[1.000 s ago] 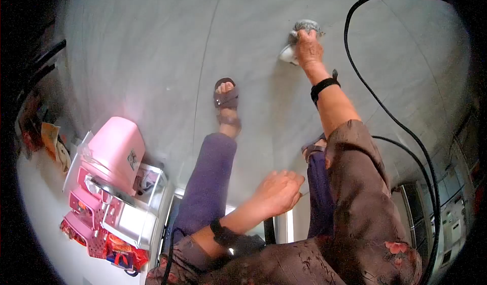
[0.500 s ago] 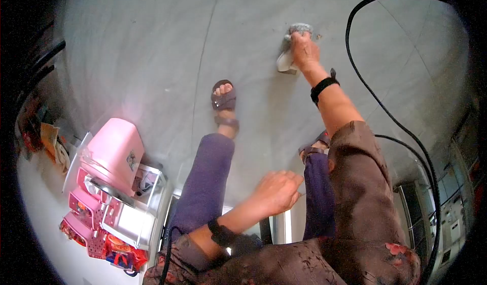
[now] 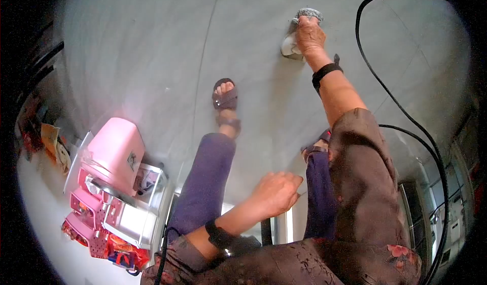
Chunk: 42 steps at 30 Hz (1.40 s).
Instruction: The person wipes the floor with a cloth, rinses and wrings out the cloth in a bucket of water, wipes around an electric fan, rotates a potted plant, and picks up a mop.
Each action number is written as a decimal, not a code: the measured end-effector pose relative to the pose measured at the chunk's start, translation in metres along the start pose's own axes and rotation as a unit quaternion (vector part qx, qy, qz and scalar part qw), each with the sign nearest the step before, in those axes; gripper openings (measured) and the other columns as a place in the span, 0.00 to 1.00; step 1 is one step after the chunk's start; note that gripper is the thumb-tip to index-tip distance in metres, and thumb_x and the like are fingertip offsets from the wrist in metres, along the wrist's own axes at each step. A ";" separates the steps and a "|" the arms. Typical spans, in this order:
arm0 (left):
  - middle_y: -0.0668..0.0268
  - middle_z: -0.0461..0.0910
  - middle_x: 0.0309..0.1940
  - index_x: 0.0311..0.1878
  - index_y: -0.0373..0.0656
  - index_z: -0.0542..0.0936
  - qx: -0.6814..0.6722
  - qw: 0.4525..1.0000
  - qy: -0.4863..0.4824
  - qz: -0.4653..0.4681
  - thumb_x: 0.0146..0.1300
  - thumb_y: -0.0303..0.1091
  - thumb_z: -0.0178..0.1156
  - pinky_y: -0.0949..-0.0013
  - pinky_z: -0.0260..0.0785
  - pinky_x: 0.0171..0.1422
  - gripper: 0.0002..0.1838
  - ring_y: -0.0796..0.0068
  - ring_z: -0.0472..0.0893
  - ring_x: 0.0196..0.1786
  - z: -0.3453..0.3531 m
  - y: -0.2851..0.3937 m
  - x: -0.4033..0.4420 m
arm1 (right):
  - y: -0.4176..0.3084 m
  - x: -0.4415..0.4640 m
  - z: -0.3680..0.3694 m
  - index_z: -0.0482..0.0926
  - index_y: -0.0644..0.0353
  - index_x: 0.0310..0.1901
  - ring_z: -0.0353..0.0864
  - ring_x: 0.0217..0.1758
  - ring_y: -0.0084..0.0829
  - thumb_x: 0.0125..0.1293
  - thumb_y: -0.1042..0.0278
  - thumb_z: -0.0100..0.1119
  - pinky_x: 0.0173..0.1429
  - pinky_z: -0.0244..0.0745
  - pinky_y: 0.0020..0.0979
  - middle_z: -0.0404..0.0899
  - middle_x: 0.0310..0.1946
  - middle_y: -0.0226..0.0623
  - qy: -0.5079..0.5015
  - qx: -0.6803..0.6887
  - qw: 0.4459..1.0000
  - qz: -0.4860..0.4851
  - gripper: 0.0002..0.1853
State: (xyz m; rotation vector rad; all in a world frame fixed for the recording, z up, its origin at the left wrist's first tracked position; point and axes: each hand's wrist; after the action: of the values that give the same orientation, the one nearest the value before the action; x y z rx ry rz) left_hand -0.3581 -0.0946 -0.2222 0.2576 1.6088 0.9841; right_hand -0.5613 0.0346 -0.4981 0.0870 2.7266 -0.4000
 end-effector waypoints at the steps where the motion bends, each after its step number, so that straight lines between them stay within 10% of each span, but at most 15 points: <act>1: 0.52 0.78 0.41 0.50 0.38 0.74 -0.003 1.000 -0.016 -0.003 0.52 0.34 0.54 0.53 0.69 0.48 0.20 0.51 0.77 0.44 -0.001 0.001 0.000 | 0.000 -0.009 0.006 0.75 0.53 0.37 0.78 0.40 0.51 0.59 0.68 0.49 0.42 0.74 0.46 0.73 0.41 0.48 -0.002 -0.002 1.000 0.002 0.06; 10: 0.50 0.78 0.39 0.50 0.37 0.74 -0.016 0.999 0.034 0.026 0.52 0.34 0.55 0.52 0.69 0.49 0.21 0.50 0.77 0.45 0.001 -0.004 -0.002 | -0.033 -0.096 0.030 0.73 0.50 0.40 0.78 0.35 0.51 0.60 0.67 0.50 0.38 0.74 0.47 0.71 0.40 0.46 -0.110 0.058 0.992 -0.026 0.07; 16: 0.54 0.77 0.34 0.36 0.38 0.73 -0.010 1.000 -0.006 -0.017 0.52 0.34 0.58 0.54 0.68 0.44 0.11 0.51 0.76 0.41 -0.012 -0.001 0.001 | -0.065 -0.037 0.049 0.72 0.49 0.42 0.78 0.35 0.50 0.57 0.68 0.53 0.38 0.75 0.47 0.72 0.39 0.45 -0.057 0.087 0.987 -0.125 0.10; 23: 0.55 0.77 0.34 0.36 0.39 0.73 0.007 0.996 0.069 0.048 0.52 0.33 0.58 0.55 0.68 0.43 0.10 0.51 0.76 0.41 -0.002 -0.004 -0.004 | 0.032 0.002 0.002 0.78 0.50 0.38 0.78 0.40 0.44 0.52 0.69 0.57 0.44 0.74 0.40 0.77 0.36 0.41 0.108 0.084 0.989 0.052 0.10; 27: 0.55 0.76 0.34 0.37 0.39 0.73 0.001 0.998 0.047 0.039 0.52 0.32 0.57 0.55 0.68 0.43 0.10 0.51 0.75 0.41 -0.011 -0.002 -0.006 | -0.042 0.012 0.010 0.76 0.51 0.40 0.77 0.39 0.45 0.54 0.68 0.57 0.44 0.73 0.42 0.76 0.37 0.42 0.155 0.199 0.962 -0.107 0.10; 30: 0.54 0.77 0.32 0.34 0.39 0.73 -0.030 0.995 0.078 0.051 0.50 0.31 0.58 0.53 0.68 0.42 0.09 0.50 0.75 0.39 -0.016 -0.004 -0.006 | -0.105 0.044 -0.011 0.75 0.52 0.41 0.76 0.40 0.46 0.55 0.69 0.55 0.44 0.72 0.42 0.76 0.37 0.43 0.064 0.171 0.980 -0.078 0.11; 32: 0.53 0.77 0.32 0.34 0.39 0.73 -0.026 0.997 0.065 0.035 0.50 0.31 0.58 0.53 0.68 0.42 0.09 0.50 0.76 0.39 -0.018 -0.004 -0.008 | -0.103 0.074 -0.016 0.76 0.50 0.41 0.75 0.41 0.47 0.56 0.69 0.54 0.45 0.72 0.42 0.75 0.37 0.43 0.009 0.426 0.883 0.197 0.10; 34: 0.52 0.78 0.33 0.32 0.38 0.74 -0.026 0.997 0.058 0.042 0.50 0.30 0.56 0.51 0.68 0.41 0.07 0.50 0.77 0.39 -0.020 -0.002 -0.010 | -0.044 0.084 0.010 0.76 0.48 0.42 0.76 0.42 0.46 0.55 0.66 0.54 0.45 0.72 0.41 0.76 0.38 0.43 0.098 0.091 0.991 -0.026 0.11; 37: 0.53 0.78 0.38 0.46 0.39 0.75 -0.013 0.999 -0.007 0.037 0.52 0.32 0.57 0.52 0.69 0.42 0.17 0.50 0.77 0.40 -0.029 0.009 -0.010 | 0.007 0.054 -0.021 0.76 0.49 0.45 0.76 0.49 0.41 0.55 0.61 0.53 0.47 0.71 0.38 0.77 0.44 0.41 -0.003 0.067 0.986 0.151 0.15; 42: 0.51 0.78 0.35 0.38 0.37 0.76 -0.027 0.993 0.078 0.088 0.50 0.31 0.57 0.51 0.69 0.43 0.12 0.50 0.77 0.40 -0.031 0.016 -0.007 | -0.013 -0.002 -0.077 0.80 0.56 0.36 0.79 0.40 0.40 0.56 0.57 0.56 0.44 0.70 0.36 0.80 0.34 0.43 0.092 0.191 0.974 0.080 0.13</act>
State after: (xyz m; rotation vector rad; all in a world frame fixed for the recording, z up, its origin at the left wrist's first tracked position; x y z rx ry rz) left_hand -0.3892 -0.1036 -0.2066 0.2959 1.7195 1.2069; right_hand -0.5883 0.0440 -0.4255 0.4658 2.7552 -0.9036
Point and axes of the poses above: each hand's wrist, its own x-axis towards the middle knuckle, its own z-axis out of the palm, y = z × x
